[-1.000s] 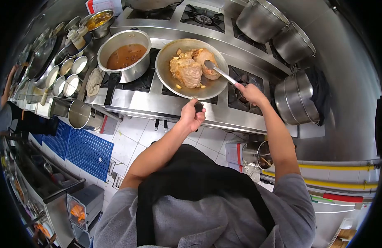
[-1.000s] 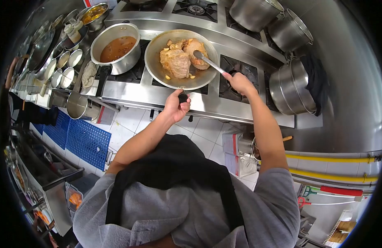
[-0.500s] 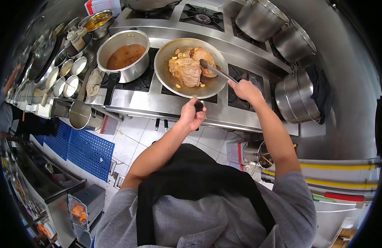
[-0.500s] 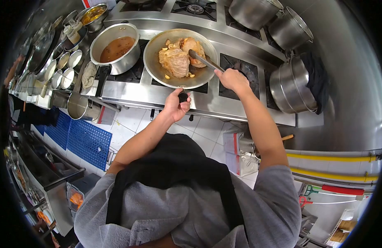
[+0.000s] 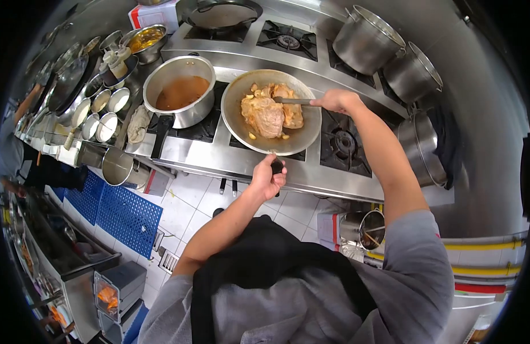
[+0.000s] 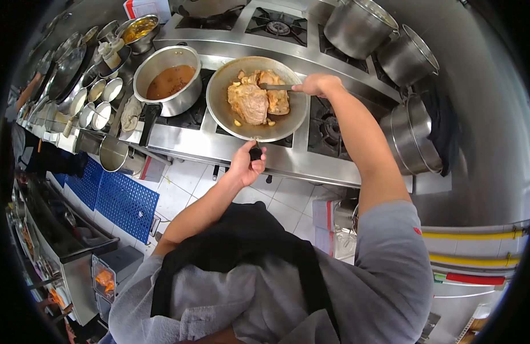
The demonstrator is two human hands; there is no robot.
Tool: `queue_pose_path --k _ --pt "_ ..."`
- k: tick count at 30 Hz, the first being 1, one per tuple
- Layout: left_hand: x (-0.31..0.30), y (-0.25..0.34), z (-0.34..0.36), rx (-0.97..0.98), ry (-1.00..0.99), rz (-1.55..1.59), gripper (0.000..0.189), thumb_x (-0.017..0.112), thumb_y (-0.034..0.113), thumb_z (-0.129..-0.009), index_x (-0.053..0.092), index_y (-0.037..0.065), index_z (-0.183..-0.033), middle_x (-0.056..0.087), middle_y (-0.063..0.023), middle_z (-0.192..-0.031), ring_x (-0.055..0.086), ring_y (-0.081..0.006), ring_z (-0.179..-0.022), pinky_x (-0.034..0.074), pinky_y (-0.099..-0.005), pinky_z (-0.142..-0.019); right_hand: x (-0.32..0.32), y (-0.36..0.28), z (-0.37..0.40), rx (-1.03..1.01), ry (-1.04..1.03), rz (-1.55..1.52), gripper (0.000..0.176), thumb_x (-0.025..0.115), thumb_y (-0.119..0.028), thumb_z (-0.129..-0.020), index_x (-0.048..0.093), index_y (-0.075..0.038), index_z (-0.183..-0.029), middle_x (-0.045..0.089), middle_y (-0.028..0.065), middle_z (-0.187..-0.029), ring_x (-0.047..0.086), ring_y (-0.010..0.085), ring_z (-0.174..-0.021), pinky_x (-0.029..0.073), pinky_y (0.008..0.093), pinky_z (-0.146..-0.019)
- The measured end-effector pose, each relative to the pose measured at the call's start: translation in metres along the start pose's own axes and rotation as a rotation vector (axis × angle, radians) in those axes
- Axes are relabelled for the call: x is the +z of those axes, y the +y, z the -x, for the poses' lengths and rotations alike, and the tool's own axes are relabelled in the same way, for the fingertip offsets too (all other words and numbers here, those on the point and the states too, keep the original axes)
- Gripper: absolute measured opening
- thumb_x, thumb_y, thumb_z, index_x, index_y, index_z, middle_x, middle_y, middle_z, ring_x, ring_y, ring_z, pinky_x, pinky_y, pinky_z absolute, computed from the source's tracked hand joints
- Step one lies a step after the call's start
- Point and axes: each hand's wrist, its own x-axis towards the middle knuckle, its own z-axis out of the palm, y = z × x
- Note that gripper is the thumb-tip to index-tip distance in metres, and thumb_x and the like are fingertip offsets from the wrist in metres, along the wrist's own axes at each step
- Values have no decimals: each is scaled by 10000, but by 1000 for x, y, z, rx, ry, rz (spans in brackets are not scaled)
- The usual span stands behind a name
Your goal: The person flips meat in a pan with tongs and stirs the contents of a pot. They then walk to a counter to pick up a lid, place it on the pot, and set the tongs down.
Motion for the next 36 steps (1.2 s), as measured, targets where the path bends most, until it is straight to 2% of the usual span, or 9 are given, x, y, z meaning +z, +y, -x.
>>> queue_pose_path --k 1,2,4,8,12,18,24,30,36 --pt "1 -1 1 9 -3 0 348 486 360 -975 492 13 -950 514 -101 -690 354 -96 -451 315 -191 -372 4 4 -20 -61 67 122 704 452 -689 -894 683 -36 -1020 683 117 -944 661 263 -854 505 388 -776" --pt "2 -2 1 9 5 3 348 486 360 -975 492 13 -950 514 -101 -690 354 -96 -451 315 -191 -372 9 4 -18 -66 61 121 704 452 -689 -894 683 -36 -1020 683 117 -944 661 263 -854 505 388 -776" --pt "1 -2 0 6 -29 14 351 484 359 -975 481 8 -980 522 -108 -707 360 -96 -457 320 -189 -375 27 6 -2 -109 328 177 698 403 -680 -914 698 -63 -1057 692 159 -1049 670 326 -976 520 433 -838" --pt "1 -1 -5 5 -1 -5 347 476 353 -976 476 7 -996 525 -112 -714 362 -93 -459 326 -188 -376 63 22 22 -89 300 139 707 372 -661 -931 693 -41 -1044 695 180 -1020 669 358 -967 528 475 -829" --pt "-1 0 -6 -33 -5 10 347 483 358 -972 478 11 -997 523 -111 -713 359 -93 -456 323 -192 -378 125 31 30 0 452 -13 738 369 -648 -938 620 43 -995 696 217 -888 688 379 -849 543 480 -775" --pt "1 0 -4 -36 -2 -7 355 478 368 -974 482 13 -999 522 -100 -708 359 -93 -456 324 -194 -383 179 15 22 111 485 -204 751 372 -700 -905 539 27 -993 691 220 -822 693 379 -804 547 471 -718" --pt "-2 -1 -5 -27 -15 -9 364 466 372 -981 497 9 -989 525 -103 -706 360 -93 -459 326 -197 -384 173 -4 1 133 593 -255 724 386 -687 -907 545 15 -989 694 223 -863 694 384 -814 554 467 -713" --pt "-3 0 -8 -26 -21 -11 366 472 374 -979 498 8 -981 523 -106 -705 354 -93 -455 325 -196 -383 172 -20 19 173 512 -298 718 404 -676 -909 546 20 -1006 695 231 -884 694 385 -843 552 466 -738" --pt "-3 2 -6 -45 -33 -18 355 470 366 -980 494 11 -977 523 -106 -706 356 -90 -449 326 -191 -378 124 1 15 122 443 -232 775 447 -698 -878 625 37 -1045 684 246 -1008 670 369 -978 525 467 -844"
